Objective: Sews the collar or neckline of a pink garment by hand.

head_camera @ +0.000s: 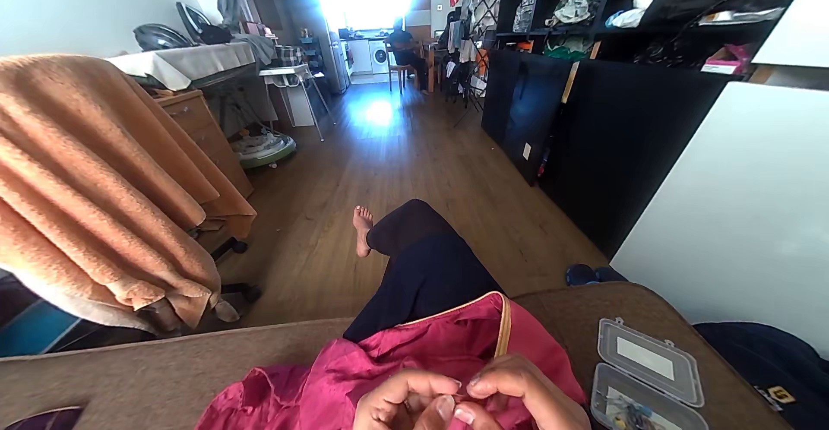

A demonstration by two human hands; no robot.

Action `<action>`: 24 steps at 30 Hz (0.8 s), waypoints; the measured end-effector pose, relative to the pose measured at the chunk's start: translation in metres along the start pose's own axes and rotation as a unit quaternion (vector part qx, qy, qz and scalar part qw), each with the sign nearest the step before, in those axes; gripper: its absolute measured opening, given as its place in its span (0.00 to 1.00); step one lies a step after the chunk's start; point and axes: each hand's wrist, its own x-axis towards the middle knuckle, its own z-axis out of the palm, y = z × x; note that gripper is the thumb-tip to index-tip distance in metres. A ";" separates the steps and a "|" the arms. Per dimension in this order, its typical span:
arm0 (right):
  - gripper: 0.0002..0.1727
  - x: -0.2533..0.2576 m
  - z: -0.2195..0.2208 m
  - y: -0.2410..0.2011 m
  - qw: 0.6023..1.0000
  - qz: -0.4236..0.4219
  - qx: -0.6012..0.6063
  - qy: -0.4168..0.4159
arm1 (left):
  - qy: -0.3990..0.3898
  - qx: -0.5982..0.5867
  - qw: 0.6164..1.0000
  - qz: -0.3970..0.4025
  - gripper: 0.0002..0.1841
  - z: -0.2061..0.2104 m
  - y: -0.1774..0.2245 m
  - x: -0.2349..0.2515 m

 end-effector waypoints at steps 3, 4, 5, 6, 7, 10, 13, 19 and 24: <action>0.11 -0.001 0.001 -0.002 0.999 -0.002 -0.043 0.004 | 0.001 0.020 1.000 0.017 0.11 -0.001 0.000 -0.001; 0.11 -0.001 0.001 -0.003 0.999 0.001 -0.037 -0.001 | -0.003 0.020 1.000 0.018 0.11 -0.002 0.001 -0.002; 0.10 -0.001 0.000 -0.003 1.000 0.006 -0.025 -0.006 | -0.007 0.018 1.000 0.016 0.10 -0.002 0.001 -0.002; 0.10 -0.001 0.000 -0.003 1.000 0.012 -0.010 -0.012 | -0.009 0.013 1.000 0.013 0.10 -0.002 0.002 -0.002; 0.09 0.000 -0.001 -0.003 1.000 0.020 0.005 -0.016 | -0.008 0.007 1.000 0.012 0.10 -0.002 0.002 -0.002; 0.08 0.000 -0.003 -0.004 0.999 0.030 0.014 -0.022 | 0.005 -0.008 1.000 0.005 0.12 -0.001 0.003 -0.003; 0.08 0.002 -0.003 -0.004 1.000 0.021 0.005 -0.022 | 0.006 -0.005 1.000 0.012 0.13 -0.001 0.002 -0.001; 0.07 0.001 -0.002 -0.005 1.000 0.017 0.001 -0.027 | -0.006 0.006 0.999 0.035 0.13 -0.002 -0.001 -0.001; 0.06 0.001 -0.004 -0.004 1.000 0.021 -0.001 -0.024 | -0.025 0.005 0.999 0.025 0.11 -0.004 -0.001 -0.001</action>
